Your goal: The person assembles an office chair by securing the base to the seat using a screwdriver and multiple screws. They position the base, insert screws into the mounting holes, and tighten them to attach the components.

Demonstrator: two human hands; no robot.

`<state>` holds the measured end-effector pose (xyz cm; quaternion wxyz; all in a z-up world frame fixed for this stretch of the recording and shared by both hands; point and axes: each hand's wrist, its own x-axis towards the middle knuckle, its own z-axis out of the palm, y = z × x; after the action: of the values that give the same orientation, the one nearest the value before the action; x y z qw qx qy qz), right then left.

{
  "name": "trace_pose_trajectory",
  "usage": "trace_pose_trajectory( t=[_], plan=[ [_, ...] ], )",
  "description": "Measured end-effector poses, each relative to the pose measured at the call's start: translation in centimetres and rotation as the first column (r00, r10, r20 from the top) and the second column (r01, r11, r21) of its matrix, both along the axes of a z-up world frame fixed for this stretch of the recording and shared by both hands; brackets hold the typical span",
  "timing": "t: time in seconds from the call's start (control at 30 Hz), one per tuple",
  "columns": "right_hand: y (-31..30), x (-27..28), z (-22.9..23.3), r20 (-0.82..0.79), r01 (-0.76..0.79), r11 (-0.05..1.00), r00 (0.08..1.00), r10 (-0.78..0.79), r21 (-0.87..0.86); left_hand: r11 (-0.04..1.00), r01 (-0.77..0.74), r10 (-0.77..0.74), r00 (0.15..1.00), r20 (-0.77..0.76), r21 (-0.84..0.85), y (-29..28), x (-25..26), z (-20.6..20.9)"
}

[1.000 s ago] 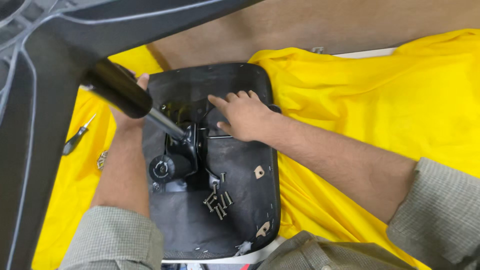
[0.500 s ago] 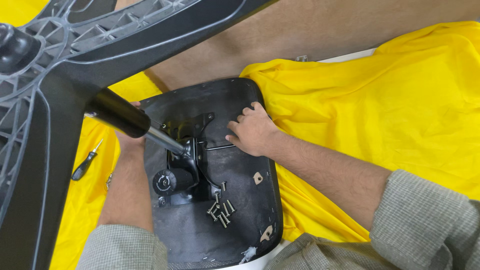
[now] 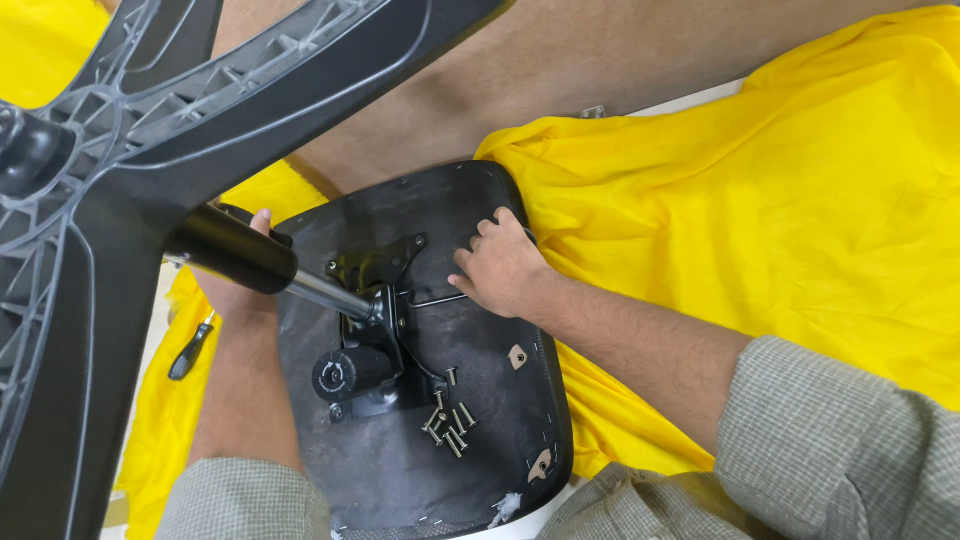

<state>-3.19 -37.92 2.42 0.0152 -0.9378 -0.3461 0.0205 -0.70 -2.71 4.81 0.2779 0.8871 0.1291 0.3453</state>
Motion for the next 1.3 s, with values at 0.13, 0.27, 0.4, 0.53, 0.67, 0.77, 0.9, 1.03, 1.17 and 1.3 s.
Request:
trace_pose_trajectory(
  t=[0.13,0.27,0.4,0.53,0.67,0.77,0.9,1.03,1.17,1.3],
  plan=[
    [-0.1,-0.1,-0.4,0.013,-0.008,0.999,1.0,0.008,0.046,0.978,-0.186,0.202,0.958,-0.203,0.096,0.5,0.2,-0.3],
    [-0.3,-0.1,-0.4,0.031,-0.022,0.998,0.999,0.02,0.064,0.962,0.272,-0.259,0.935,0.243,-0.02,-0.8,-0.3,-0.7],
    [-0.3,-0.1,-0.2,-0.005,-0.028,0.999,1.0,0.028,0.034,0.991,0.064,-0.061,0.998,-0.03,0.118,-0.5,-0.6,0.3],
    [-0.1,0.0,0.1,-0.014,-0.038,0.999,0.999,0.038,-0.007,0.996,0.077,-0.074,0.996,-0.05,0.046,0.7,0.6,0.6],
    [-0.2,0.0,0.1,-0.022,-0.051,0.998,0.998,0.05,-0.022,0.981,0.055,-0.048,0.998,-0.041,0.187,0.8,0.7,0.5],
    [-0.3,0.0,0.0,-0.021,-0.053,0.998,0.998,0.053,-0.021,0.994,-0.024,0.033,0.996,-0.08,0.108,0.3,-0.1,0.5],
    [-0.4,-0.1,-0.3,0.028,-0.054,0.998,0.998,0.054,0.022,0.986,0.101,-0.115,0.988,0.104,0.133,-0.2,0.8,-0.7],
    [-0.5,-0.2,-0.3,0.041,-0.056,0.998,0.998,0.055,0.01,0.936,0.253,-0.198,0.953,0.23,-0.244,2.0,2.8,-3.7],
    [-0.2,-0.2,-0.2,0.071,-0.031,0.999,0.997,0.032,-0.009,0.956,0.278,-0.249,0.937,0.246,-0.093,5.7,5.8,-7.3],
    [-0.2,-0.3,-0.2,0.096,-0.031,1.0,0.995,0.031,-0.006,0.581,0.513,-0.344,0.859,0.38,-0.632,7.8,6.4,-8.5]
  ],
)
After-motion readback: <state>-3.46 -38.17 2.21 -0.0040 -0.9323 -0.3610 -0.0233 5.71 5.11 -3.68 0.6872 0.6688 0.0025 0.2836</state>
